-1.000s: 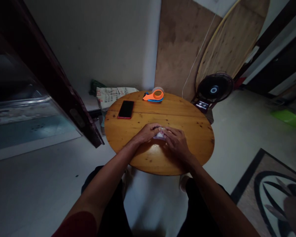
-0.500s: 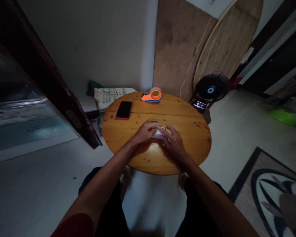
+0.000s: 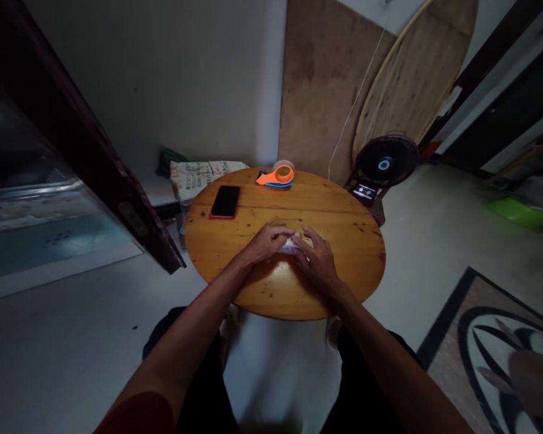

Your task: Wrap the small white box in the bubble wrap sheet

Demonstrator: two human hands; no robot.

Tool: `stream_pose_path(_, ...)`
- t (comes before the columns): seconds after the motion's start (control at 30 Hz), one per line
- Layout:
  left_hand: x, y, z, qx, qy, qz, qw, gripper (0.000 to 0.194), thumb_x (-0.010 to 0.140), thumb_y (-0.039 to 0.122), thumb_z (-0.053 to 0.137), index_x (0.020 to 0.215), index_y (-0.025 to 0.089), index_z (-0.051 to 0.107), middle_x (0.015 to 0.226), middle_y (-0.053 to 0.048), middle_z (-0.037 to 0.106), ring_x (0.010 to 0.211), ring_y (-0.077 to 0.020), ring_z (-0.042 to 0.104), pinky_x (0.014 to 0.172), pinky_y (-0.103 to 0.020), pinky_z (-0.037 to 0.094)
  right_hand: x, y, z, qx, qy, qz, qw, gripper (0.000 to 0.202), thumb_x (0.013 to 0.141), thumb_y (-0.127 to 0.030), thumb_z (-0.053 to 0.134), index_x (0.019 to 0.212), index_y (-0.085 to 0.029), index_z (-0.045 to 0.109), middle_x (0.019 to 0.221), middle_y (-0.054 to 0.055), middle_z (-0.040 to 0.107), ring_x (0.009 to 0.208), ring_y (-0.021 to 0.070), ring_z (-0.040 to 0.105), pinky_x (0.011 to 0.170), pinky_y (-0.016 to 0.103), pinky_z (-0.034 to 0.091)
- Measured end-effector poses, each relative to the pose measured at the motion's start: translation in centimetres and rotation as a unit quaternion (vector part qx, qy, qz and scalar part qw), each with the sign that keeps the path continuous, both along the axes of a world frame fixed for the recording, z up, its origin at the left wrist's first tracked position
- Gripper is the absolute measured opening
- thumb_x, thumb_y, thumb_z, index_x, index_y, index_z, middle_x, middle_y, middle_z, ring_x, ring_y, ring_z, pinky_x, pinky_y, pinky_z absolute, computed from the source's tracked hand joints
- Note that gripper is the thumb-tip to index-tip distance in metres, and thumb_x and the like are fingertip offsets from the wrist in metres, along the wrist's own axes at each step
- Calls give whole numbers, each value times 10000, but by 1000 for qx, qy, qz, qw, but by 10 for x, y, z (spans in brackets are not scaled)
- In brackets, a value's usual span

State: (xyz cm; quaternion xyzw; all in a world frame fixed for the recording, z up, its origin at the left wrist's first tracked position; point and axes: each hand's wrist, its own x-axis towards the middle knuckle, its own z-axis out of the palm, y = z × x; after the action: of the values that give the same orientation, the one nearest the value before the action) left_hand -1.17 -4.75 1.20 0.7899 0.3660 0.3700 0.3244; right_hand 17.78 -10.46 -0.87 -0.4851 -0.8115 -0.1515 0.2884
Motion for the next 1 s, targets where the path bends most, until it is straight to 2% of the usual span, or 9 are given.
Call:
stream_pose_path(0.1,0,0,0,-15,-25,-11,1000,352,819,122,483,1061,140,739,1074,-92,717,1063,-219,634,999,-374,464,0,-1,1,8,-6,-2,1000,298,946,-278,497,1193,-205,646,1336,182,546,1184,279,538,917,442,451)
stream_pose_path(0.37,1,2,-4,-51,-62,-16,997,329,802,139,508,1034,139,740,1062,-82,713,996,-208,644,942,-348,487,-1,-3,4,3,2,5,1000,278,938,-249,499,1174,-212,641,1339,157,554,1184,261,538,935,428,430)
stream_pose_path(0.63,1,2,-4,-50,-60,-13,997,329,802,118,496,1030,131,733,1065,-82,709,998,-199,640,920,-323,490,-2,-2,3,0,11,3,1000,265,931,-251,503,1149,-171,632,1312,158,578,1178,258,540,932,399,427)
stream_pose_path(0.73,0,2,-4,-56,-57,-16,997,333,803,117,494,1039,127,729,1053,-84,713,970,-192,646,896,-316,500,-3,-3,4,-12,23,2,1000,306,934,-265,497,1195,-152,611,1324,174,566,1195,268,524,939,407,420)
stream_pose_path(0.83,0,3,-4,-63,-69,-21,995,320,814,140,502,1039,136,730,1070,-83,714,986,-189,646,906,-316,500,-3,-5,6,-19,4,4,1000,343,947,-277,472,1251,-177,593,1354,176,536,1210,277,510,936,423,413)
stream_pose_path(1.0,-1,3,-5,-69,-84,-31,994,304,814,151,513,1023,151,735,1094,-78,708,1031,-195,634,950,-333,485,-4,-5,7,-15,-4,6,1000,311,946,-243,459,1200,-203,633,1348,159,539,1195,274,512,937,431,407)
